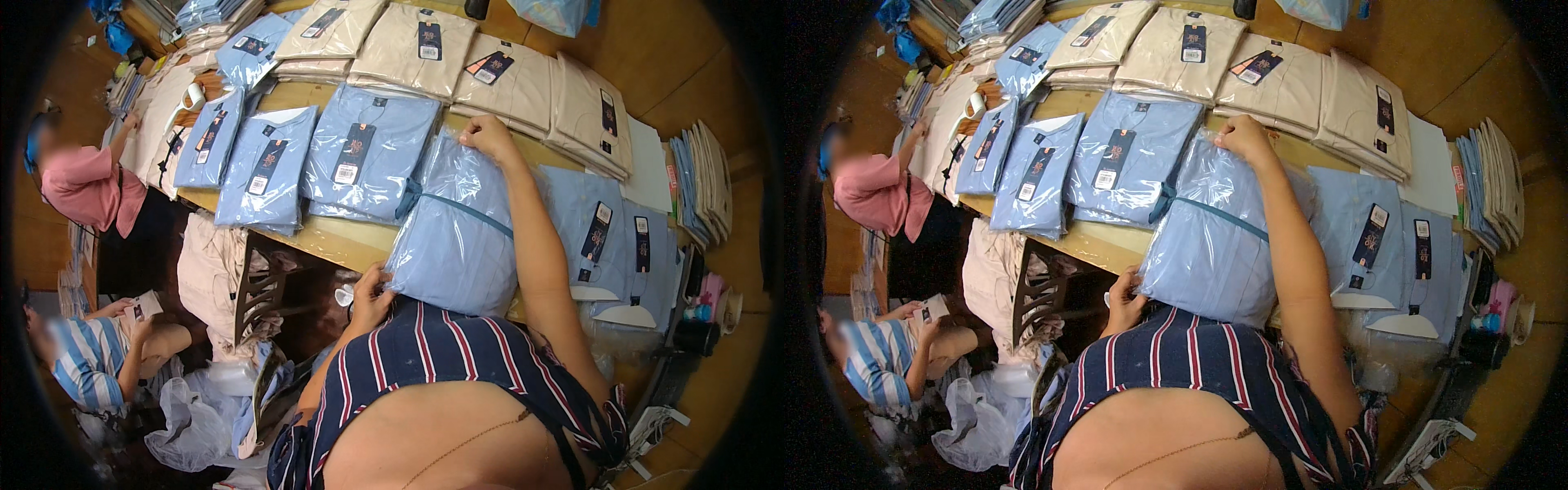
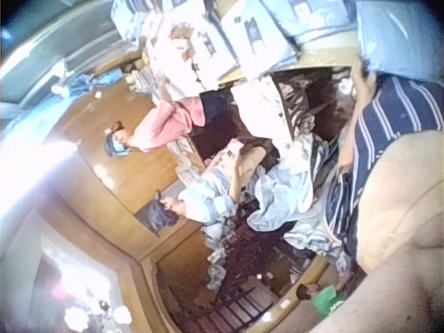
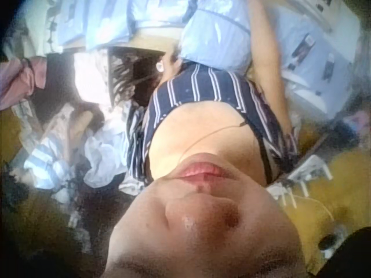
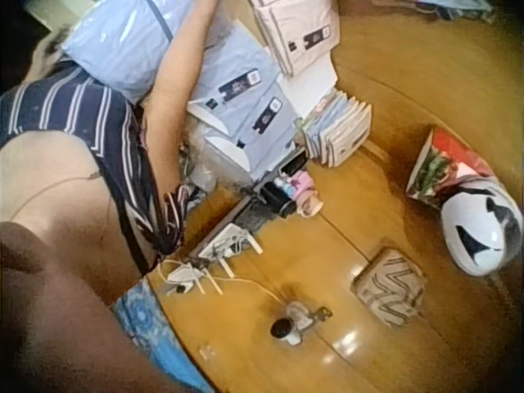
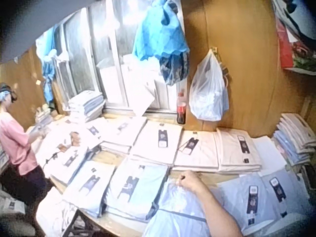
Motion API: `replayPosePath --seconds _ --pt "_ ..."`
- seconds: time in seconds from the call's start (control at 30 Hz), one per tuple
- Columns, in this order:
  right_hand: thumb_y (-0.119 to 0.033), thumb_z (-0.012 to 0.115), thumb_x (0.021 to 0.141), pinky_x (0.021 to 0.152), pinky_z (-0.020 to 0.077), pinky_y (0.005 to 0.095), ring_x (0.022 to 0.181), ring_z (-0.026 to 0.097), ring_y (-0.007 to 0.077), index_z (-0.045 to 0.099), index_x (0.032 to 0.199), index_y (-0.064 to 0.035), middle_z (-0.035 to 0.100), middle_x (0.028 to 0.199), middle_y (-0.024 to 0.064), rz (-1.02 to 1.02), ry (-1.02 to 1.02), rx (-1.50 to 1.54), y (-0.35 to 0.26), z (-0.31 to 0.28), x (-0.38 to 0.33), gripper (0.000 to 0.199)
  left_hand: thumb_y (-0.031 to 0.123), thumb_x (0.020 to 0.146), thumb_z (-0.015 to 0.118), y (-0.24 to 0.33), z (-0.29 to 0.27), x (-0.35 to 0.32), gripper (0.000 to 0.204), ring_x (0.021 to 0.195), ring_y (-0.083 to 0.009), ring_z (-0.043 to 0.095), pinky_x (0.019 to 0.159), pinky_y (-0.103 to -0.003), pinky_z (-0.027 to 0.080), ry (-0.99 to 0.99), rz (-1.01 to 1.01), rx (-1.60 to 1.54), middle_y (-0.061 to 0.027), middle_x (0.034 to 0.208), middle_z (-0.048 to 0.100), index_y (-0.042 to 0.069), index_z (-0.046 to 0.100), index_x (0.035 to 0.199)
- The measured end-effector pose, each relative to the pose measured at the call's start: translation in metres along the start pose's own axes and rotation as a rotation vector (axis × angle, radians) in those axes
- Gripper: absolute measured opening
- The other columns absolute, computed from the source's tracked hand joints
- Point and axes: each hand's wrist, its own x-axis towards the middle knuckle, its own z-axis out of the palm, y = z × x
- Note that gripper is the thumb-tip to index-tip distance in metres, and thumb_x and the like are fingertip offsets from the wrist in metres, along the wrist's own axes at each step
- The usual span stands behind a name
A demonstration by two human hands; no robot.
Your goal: The person organizes and bundles packaged light-blue shirts on a table, gathering them into stacks and securing a bundle with a blue elastic band.
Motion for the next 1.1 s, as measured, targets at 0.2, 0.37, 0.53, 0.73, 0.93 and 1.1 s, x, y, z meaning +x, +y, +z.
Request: replayPosePath --seconds 0.2,0.37,0.53,0.73,0.93,1.1 --pt "-0.022 0.059 0.07 0.051 0.038 0.0249 0.055 0.046 0.0093 0.057 0.069 -0.0016 0.054 0.06 0.0029 0.024 -0.356 0.065 -0.018 -0.022 0.007 0.02 -0.002 0.059 0.055 0.006 -0.005 0.002 0.028 0.075 -0.0217 0.054 0.066 -0.027 0.041 -0.075 -0.121 0.031 -0.0139 0.082 0.053 -0.004 0.048 0.086" --pt "-0.026 0.066 0.06 0.06 0.0398 0.0272 0.069 0.051 0.0154 0.057 0.081 0.0003 0.057 0.076 0.0085 -0.012 -0.455 -0.255 -0.027 -0.019 0.017 0.035 -0.002 0.06 0.055 -0.001 -0.006 0.009 0.034 0.076 -0.0247 0.053 0.067 -0.028 0.041 -0.142 -0.076 0.03 -0.0137 0.084 0.052 -0.003 0.045 0.092" --pt "-0.027 0.073 0.048 0.064 0.0416 0.0303 0.074 0.054 0.0236 0.054 0.087 -0.0027 0.057 0.081 0.0132 -0.11 -0.319 -0.268 -0.019 -0.001 0.005 0.049 -0.002 0.065 0.053 0.061 -0.046 0.055 0.029 0.082 -0.033 0.05 0.068 -0.036 0.04 -0.654 -0.116 0.351 -0.0162 0.089 0.051 -0.001 0.046 0.093" --pt "-0.025 0.07 0.055 0.065 0.0416 0.0307 0.076 0.054 0.024 0.053 0.088 -0.0046 0.057 0.082 0.013 -0.219 -0.198 -0.136 -0.01 0.008 0.006 0.042 0.014 0.077 0.045 0.083 0.003 0.131 0.037 0.106 -0.0294 0.039 0.087 -0.033 0.032 -0.243 0.453 0.393 -0.0154 0.113 0.042 0.006 0.04 0.113" --pt "-0.02 0.056 0.072 0.06 0.0404 0.0281 0.064 0.051 0.0153 0.056 0.081 -0.0035 0.057 0.07 0.0101 -0.057 -0.13 -0.121 0.002 0.005 0.009 0.019 0.033 0.078 0.044 0.029 0.046 0.123 0.05 0.112 -0.0319 0.031 0.092 -0.039 0.025 -0.407 0.352 0.58 -0.018 0.123 0.031 0.004 0.035 0.118" --pt "-0.031 0.056 0.069 0.063 0.0413 0.0359 0.067 0.056 0.029 0.059 0.073 -0.0007 0.057 0.07 0.0188 -0.014 -0.092 -0.365 -0.029 0.014 -0.002 0.031 0.031 0.08 0.043 0.033 0.047 0.118 0.048 0.11 -0.0367 0.032 0.091 -0.038 0.026 -0.353 0.288 0.663 -0.0245 0.123 0.026 0.004 0.034 0.119"
